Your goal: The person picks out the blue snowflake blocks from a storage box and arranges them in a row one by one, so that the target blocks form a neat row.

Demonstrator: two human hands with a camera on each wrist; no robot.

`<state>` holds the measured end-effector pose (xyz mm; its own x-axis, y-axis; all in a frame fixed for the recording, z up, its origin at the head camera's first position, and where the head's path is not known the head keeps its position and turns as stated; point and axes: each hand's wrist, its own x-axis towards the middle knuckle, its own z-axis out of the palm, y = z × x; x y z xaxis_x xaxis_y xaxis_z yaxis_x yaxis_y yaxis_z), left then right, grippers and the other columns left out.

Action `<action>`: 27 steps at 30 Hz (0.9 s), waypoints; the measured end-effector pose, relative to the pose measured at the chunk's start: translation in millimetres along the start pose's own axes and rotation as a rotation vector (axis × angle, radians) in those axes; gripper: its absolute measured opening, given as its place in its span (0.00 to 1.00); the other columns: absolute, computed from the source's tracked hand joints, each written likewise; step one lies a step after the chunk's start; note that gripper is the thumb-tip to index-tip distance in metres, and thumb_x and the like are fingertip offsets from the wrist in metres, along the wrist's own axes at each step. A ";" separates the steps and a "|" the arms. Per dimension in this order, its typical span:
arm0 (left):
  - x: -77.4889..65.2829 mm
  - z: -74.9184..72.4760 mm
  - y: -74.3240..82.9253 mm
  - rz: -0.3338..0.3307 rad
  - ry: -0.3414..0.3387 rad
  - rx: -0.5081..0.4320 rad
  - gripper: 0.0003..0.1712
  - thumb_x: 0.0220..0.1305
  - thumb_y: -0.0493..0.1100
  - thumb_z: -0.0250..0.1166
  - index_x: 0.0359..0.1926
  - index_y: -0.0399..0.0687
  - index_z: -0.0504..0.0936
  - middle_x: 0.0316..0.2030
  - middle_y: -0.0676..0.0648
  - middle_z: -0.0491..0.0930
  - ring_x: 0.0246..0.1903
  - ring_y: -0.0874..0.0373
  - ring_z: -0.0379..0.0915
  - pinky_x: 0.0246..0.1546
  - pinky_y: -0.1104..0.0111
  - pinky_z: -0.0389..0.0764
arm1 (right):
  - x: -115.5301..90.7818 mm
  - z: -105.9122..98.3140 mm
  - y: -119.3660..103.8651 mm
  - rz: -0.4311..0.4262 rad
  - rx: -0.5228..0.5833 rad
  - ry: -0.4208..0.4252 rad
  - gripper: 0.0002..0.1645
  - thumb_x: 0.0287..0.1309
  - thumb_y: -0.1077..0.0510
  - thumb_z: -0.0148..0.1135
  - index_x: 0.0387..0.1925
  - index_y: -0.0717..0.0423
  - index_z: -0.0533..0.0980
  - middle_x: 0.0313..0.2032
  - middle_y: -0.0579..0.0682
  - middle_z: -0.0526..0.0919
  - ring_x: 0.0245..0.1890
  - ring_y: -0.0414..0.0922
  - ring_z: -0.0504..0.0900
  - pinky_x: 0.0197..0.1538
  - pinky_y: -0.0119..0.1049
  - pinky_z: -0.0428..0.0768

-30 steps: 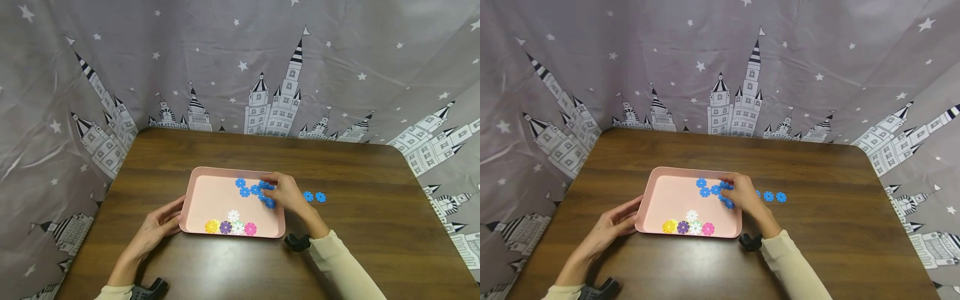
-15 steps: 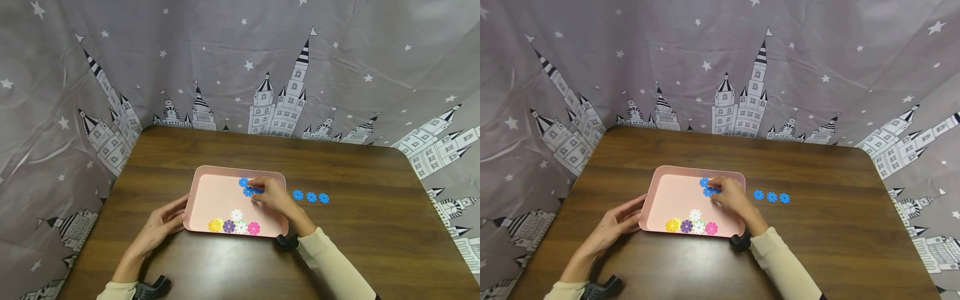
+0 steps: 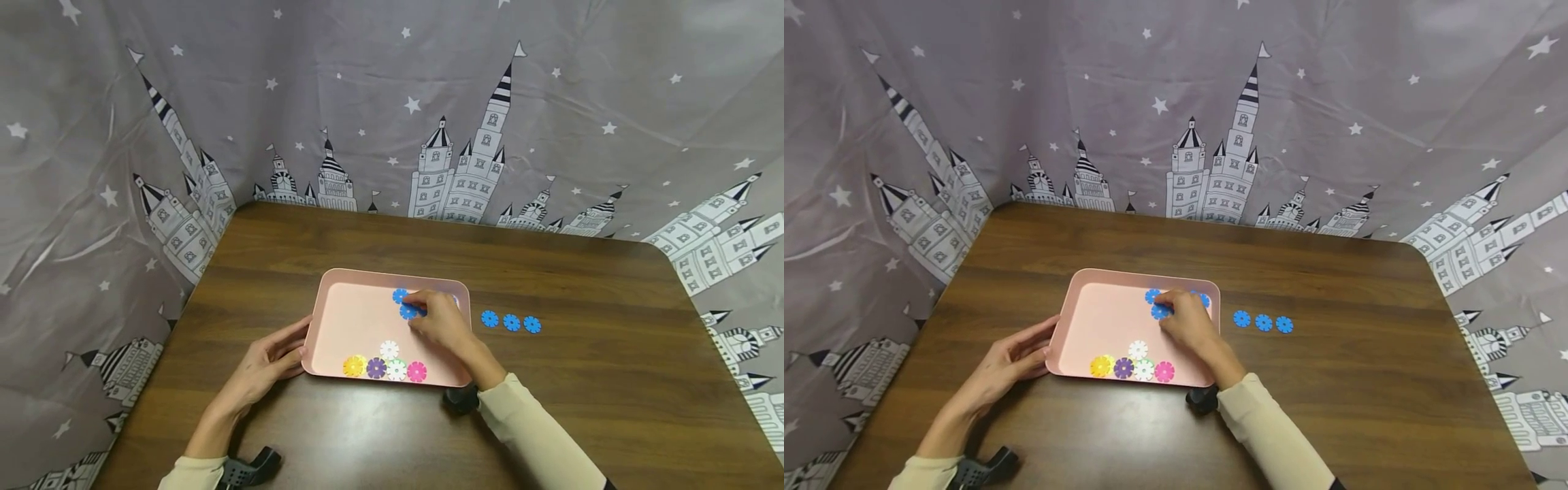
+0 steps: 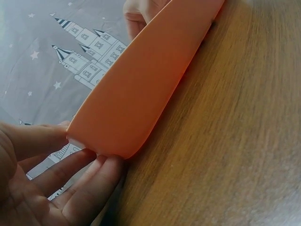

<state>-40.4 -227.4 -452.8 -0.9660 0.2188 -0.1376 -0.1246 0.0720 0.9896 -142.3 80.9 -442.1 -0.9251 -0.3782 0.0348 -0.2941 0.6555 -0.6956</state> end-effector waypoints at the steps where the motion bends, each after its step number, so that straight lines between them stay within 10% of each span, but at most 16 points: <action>1: 0.2 0.0 0.2 0.000 -0.001 0.000 0.33 0.71 0.34 0.59 0.72 0.34 0.60 0.64 0.26 0.65 0.54 0.58 0.75 0.45 0.64 0.82 | 0.0 0.9 -0.1 -0.005 -0.004 0.011 0.22 0.47 0.70 0.71 0.48 0.62 0.83 0.48 0.56 0.84 0.50 0.49 0.82 0.54 0.42 0.81; 27: 0.5 1.5 -0.5 -0.010 0.005 -0.002 0.33 0.71 0.33 0.58 0.73 0.34 0.60 0.65 0.27 0.65 0.54 0.62 0.75 0.45 0.65 0.82 | 4.4 4.9 -1.6 -0.058 -0.102 0.037 0.18 0.45 0.72 0.70 0.42 0.62 0.84 0.44 0.56 0.83 0.46 0.52 0.80 0.51 0.44 0.80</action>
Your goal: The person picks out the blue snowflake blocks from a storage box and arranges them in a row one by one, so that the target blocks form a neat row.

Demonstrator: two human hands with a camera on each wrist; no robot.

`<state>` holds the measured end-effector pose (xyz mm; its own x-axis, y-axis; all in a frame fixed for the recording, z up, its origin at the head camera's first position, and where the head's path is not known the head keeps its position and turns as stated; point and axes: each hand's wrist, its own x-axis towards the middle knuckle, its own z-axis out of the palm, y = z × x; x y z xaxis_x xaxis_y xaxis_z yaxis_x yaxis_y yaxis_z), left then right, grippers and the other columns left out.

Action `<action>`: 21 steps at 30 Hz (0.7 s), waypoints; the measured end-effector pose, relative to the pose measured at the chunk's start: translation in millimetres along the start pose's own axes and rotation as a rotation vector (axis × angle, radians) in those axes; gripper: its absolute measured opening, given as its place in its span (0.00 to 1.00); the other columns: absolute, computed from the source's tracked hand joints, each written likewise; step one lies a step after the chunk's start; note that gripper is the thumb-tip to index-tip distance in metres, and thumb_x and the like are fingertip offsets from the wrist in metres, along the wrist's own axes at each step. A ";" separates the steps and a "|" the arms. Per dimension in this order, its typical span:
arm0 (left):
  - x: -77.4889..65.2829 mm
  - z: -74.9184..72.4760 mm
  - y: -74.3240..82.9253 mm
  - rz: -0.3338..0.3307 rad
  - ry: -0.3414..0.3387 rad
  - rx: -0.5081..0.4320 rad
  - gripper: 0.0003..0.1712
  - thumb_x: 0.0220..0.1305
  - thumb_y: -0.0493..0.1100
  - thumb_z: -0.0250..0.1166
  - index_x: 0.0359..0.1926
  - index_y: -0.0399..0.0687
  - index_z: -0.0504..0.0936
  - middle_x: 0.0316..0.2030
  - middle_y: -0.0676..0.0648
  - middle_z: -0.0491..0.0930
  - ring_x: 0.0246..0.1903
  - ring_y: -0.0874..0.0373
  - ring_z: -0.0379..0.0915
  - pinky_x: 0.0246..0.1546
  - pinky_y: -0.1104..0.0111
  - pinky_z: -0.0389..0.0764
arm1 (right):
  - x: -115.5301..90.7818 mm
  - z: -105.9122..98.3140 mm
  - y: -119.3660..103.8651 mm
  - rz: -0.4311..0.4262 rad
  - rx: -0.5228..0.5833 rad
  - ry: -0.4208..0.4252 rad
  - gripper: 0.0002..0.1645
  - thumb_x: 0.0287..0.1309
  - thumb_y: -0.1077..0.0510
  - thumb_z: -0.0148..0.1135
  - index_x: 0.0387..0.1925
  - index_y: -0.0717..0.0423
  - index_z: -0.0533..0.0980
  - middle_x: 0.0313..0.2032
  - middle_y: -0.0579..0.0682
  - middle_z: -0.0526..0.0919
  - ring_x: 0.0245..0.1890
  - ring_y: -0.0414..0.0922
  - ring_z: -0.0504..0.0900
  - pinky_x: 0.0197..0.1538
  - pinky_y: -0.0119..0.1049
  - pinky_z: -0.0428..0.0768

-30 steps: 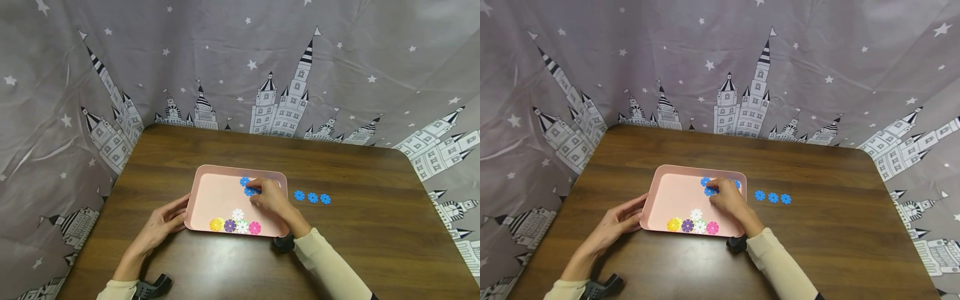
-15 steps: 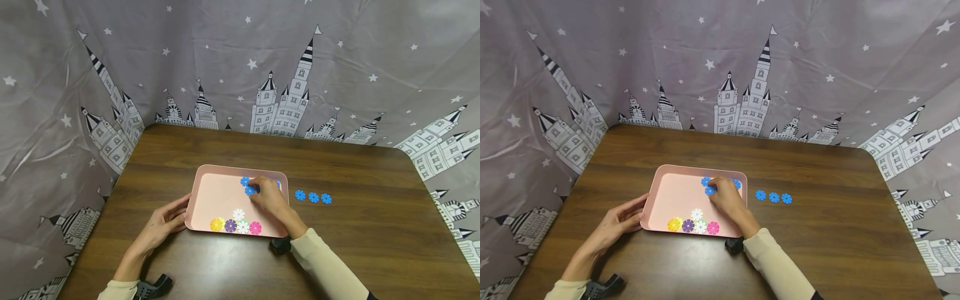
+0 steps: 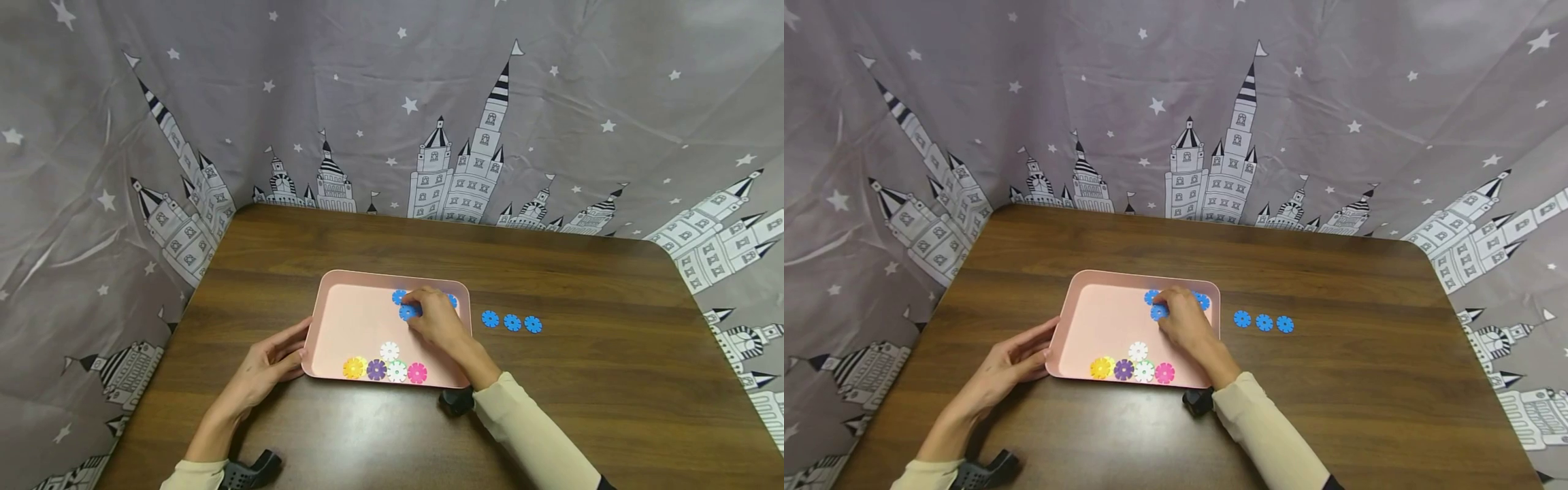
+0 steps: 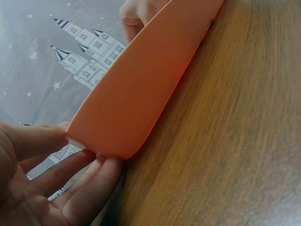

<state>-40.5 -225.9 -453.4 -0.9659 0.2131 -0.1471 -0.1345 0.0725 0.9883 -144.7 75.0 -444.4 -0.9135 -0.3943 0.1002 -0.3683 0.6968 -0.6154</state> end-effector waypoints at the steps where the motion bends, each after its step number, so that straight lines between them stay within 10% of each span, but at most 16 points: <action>1: 0.0 0.2 0.1 -0.002 0.001 0.002 0.33 0.71 0.33 0.58 0.73 0.35 0.60 0.65 0.27 0.65 0.54 0.61 0.75 0.45 0.65 0.82 | -0.1 -0.2 0.0 -0.005 -0.006 -0.001 0.18 0.45 0.71 0.71 0.42 0.61 0.84 0.43 0.55 0.83 0.45 0.51 0.81 0.51 0.43 0.80; 21: -0.2 1.4 1.8 -0.026 0.017 0.019 0.33 0.70 0.34 0.60 0.73 0.37 0.61 0.66 0.28 0.65 0.56 0.57 0.74 0.45 0.63 0.82 | -2.3 -1.7 3.1 -0.077 -0.001 -0.018 0.21 0.40 0.72 0.73 0.42 0.65 0.85 0.38 0.54 0.79 0.37 0.47 0.76 0.39 0.36 0.78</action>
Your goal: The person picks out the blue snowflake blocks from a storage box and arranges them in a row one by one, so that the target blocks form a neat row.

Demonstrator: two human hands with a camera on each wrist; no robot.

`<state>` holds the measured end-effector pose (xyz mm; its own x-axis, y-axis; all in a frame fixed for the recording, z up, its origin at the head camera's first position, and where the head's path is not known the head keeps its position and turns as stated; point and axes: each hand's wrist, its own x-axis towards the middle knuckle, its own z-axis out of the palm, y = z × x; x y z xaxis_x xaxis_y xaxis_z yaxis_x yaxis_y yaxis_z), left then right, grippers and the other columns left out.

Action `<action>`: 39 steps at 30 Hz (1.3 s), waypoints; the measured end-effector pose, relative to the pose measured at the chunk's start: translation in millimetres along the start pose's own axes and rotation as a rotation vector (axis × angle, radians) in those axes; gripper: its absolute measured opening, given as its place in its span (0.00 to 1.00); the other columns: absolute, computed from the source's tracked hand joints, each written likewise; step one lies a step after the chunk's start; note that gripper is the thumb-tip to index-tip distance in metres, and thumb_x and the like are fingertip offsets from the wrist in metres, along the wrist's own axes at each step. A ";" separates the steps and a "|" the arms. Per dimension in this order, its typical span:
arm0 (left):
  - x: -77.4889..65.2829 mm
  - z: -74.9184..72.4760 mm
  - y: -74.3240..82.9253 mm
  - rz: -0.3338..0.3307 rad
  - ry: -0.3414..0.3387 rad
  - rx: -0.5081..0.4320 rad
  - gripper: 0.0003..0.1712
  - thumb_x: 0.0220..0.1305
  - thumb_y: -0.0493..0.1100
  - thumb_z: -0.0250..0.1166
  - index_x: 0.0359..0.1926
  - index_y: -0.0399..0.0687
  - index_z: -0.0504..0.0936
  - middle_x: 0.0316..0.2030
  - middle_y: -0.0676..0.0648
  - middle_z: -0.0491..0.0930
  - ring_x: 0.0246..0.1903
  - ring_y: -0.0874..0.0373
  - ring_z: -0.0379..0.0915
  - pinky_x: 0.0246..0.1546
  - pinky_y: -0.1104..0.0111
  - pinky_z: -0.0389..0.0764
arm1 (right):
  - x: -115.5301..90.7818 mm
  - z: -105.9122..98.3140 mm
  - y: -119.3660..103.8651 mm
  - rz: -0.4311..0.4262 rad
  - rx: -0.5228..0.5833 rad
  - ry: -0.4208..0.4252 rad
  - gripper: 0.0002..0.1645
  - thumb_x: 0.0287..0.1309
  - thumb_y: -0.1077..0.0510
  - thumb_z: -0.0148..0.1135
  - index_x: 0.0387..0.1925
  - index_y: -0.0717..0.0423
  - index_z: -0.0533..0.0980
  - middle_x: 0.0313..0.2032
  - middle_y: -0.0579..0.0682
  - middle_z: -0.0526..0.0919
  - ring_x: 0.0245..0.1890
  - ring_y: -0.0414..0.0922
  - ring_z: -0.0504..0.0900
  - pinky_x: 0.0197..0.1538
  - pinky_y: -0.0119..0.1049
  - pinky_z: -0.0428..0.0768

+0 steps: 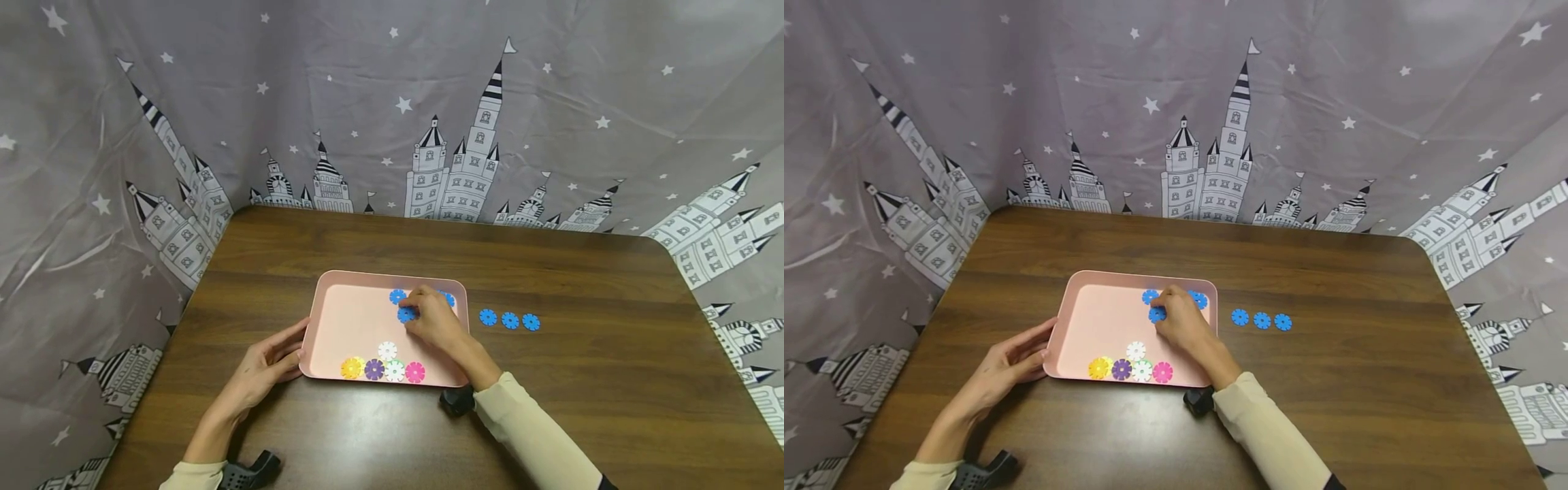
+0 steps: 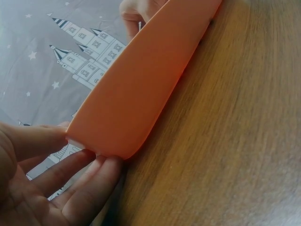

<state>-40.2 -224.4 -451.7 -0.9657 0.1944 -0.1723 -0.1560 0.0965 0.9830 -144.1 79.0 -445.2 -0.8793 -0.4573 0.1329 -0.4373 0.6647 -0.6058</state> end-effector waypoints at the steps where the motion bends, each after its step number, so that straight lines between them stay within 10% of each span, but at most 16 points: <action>1: 0.1 -0.1 0.0 -0.001 -0.001 -0.004 0.33 0.70 0.34 0.59 0.73 0.37 0.61 0.66 0.28 0.65 0.55 0.57 0.74 0.45 0.63 0.82 | 0.0 0.2 -0.2 0.000 0.001 0.002 0.20 0.40 0.72 0.73 0.42 0.65 0.85 0.38 0.54 0.79 0.36 0.47 0.76 0.39 0.36 0.78; 19: -0.1 0.9 2.4 -0.005 -0.004 0.009 0.33 0.70 0.35 0.60 0.73 0.37 0.61 0.66 0.28 0.64 0.55 0.59 0.74 0.46 0.62 0.82 | -16.6 -29.8 11.8 0.023 0.071 0.082 0.21 0.45 0.68 0.74 0.45 0.65 0.84 0.43 0.55 0.80 0.42 0.50 0.78 0.45 0.42 0.82; 39: 0.5 1.3 0.7 0.016 -0.009 0.034 0.33 0.71 0.37 0.59 0.73 0.35 0.59 0.67 0.28 0.61 0.53 0.67 0.74 0.44 0.65 0.83 | -73.9 -86.1 82.7 0.217 0.099 0.319 0.21 0.49 0.71 0.73 0.48 0.67 0.82 0.46 0.58 0.79 0.44 0.54 0.83 0.48 0.43 0.83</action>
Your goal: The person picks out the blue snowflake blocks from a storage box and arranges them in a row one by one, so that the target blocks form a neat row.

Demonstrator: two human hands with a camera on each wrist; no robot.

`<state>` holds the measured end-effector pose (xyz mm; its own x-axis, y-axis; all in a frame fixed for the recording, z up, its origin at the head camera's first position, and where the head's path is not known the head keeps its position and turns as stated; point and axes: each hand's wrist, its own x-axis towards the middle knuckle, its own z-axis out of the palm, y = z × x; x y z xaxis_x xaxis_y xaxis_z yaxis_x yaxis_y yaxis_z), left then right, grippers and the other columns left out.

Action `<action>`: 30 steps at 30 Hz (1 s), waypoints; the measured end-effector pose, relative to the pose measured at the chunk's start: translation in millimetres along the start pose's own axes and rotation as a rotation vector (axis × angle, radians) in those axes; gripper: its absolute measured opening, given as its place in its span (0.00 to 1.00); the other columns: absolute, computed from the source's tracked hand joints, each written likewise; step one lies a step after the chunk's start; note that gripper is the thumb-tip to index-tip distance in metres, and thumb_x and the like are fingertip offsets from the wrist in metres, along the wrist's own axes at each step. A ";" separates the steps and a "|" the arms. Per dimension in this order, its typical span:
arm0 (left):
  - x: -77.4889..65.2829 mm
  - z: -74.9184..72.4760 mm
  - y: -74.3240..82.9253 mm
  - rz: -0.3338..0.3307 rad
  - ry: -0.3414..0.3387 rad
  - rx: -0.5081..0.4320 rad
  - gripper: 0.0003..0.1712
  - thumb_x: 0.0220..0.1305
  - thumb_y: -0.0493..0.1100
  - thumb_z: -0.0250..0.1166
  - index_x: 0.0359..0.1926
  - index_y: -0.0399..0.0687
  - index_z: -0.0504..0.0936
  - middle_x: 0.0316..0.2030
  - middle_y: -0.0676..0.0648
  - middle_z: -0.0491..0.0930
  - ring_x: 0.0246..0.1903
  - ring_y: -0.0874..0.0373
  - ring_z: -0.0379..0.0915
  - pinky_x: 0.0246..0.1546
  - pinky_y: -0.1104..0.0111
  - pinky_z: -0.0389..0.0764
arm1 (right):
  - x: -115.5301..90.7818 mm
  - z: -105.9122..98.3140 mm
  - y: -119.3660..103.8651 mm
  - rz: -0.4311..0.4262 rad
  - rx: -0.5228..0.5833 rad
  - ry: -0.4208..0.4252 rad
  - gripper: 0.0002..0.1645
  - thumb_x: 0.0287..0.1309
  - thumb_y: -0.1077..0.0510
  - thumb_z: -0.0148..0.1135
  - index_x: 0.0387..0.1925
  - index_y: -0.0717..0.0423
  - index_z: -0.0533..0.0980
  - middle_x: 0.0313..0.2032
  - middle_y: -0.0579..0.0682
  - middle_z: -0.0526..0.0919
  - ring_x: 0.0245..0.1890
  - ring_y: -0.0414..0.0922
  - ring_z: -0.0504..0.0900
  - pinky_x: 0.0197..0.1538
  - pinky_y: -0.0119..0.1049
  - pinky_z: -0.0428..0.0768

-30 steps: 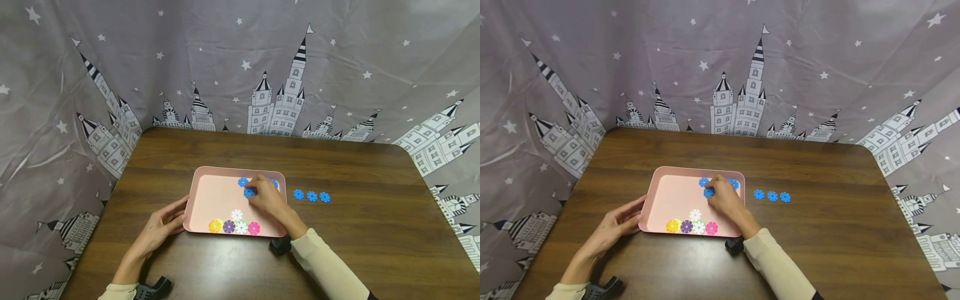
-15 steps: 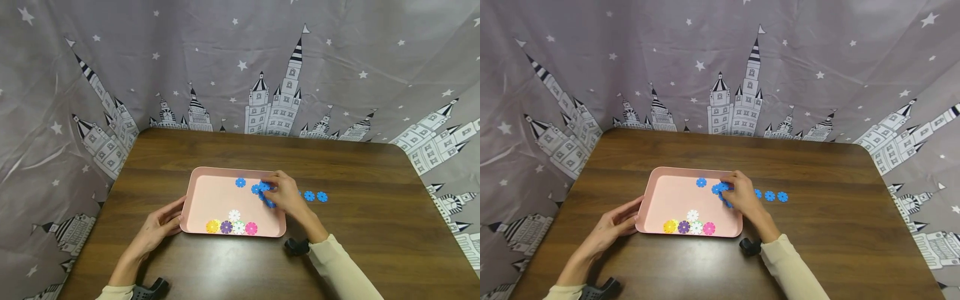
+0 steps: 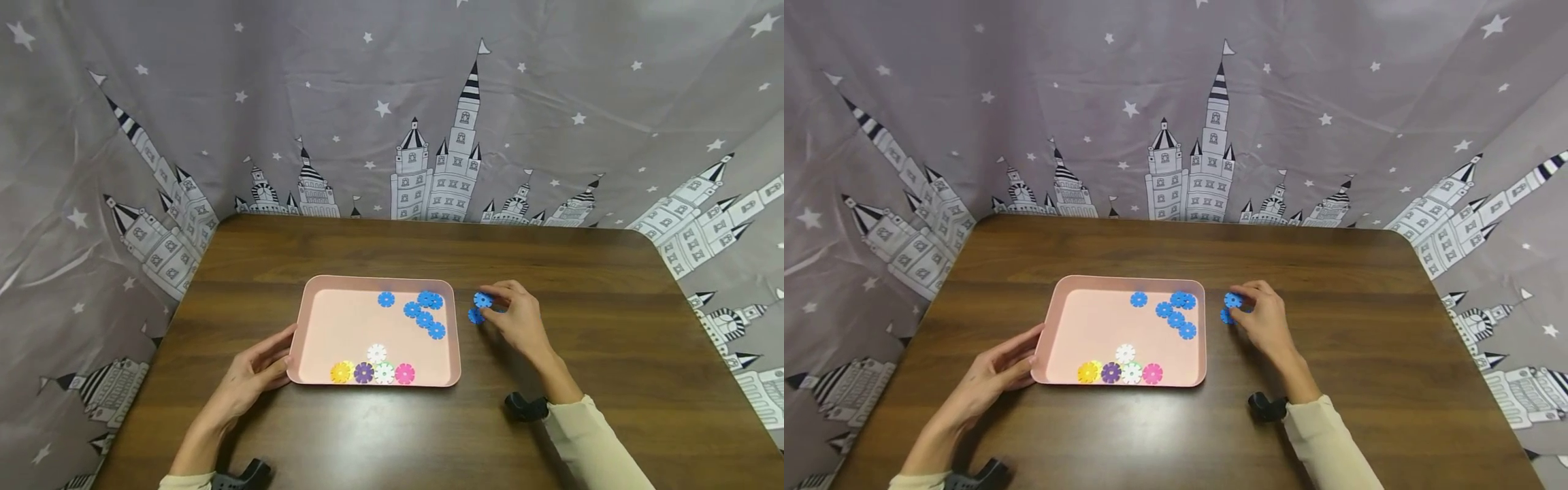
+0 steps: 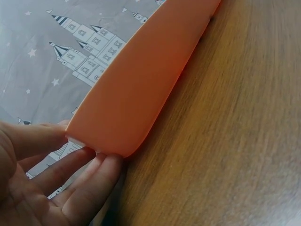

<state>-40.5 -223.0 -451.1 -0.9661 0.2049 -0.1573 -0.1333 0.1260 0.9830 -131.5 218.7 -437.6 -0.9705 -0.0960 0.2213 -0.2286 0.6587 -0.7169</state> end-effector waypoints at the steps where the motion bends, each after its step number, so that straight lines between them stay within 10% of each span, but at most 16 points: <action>1: 0.3 -0.1 -0.3 -0.003 -0.001 0.004 0.34 0.71 0.37 0.59 0.73 0.36 0.59 0.68 0.29 0.61 0.53 0.68 0.74 0.44 0.65 0.83 | -2.2 -3.6 6.2 0.008 -0.015 0.010 0.21 0.48 0.71 0.73 0.48 0.68 0.82 0.46 0.59 0.79 0.44 0.55 0.83 0.48 0.44 0.83; 13: 1.5 0.3 -0.9 0.003 0.004 0.010 0.33 0.71 0.37 0.59 0.73 0.36 0.59 0.67 0.27 0.61 0.53 0.68 0.75 0.44 0.65 0.83 | -22.9 -40.1 59.7 0.066 -0.140 0.109 0.21 0.49 0.72 0.72 0.48 0.68 0.82 0.45 0.62 0.79 0.41 0.58 0.82 0.45 0.50 0.82; 21: -1.4 -1.0 0.2 0.009 0.003 0.020 0.33 0.72 0.37 0.59 0.73 0.36 0.60 0.67 0.28 0.61 0.53 0.68 0.75 0.43 0.66 0.83 | -33.3 -49.2 79.0 0.096 -0.180 0.145 0.21 0.46 0.71 0.73 0.46 0.67 0.83 0.44 0.61 0.81 0.42 0.56 0.82 0.41 0.17 0.70; 30: 1.2 -0.1 -2.5 0.035 -0.001 0.009 0.32 0.71 0.36 0.59 0.72 0.35 0.60 0.67 0.31 0.63 0.53 0.67 0.75 0.43 0.65 0.83 | -34.3 -47.7 80.7 0.098 -0.177 0.117 0.20 0.48 0.72 0.71 0.47 0.69 0.82 0.46 0.64 0.79 0.47 0.60 0.79 0.50 0.55 0.77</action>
<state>-41.4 -223.1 -453.7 -0.9700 0.2099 -0.1224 -0.0970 0.1274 0.9871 -113.0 310.7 -471.5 -0.9696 0.0551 0.2384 -0.1065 0.7822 -0.6138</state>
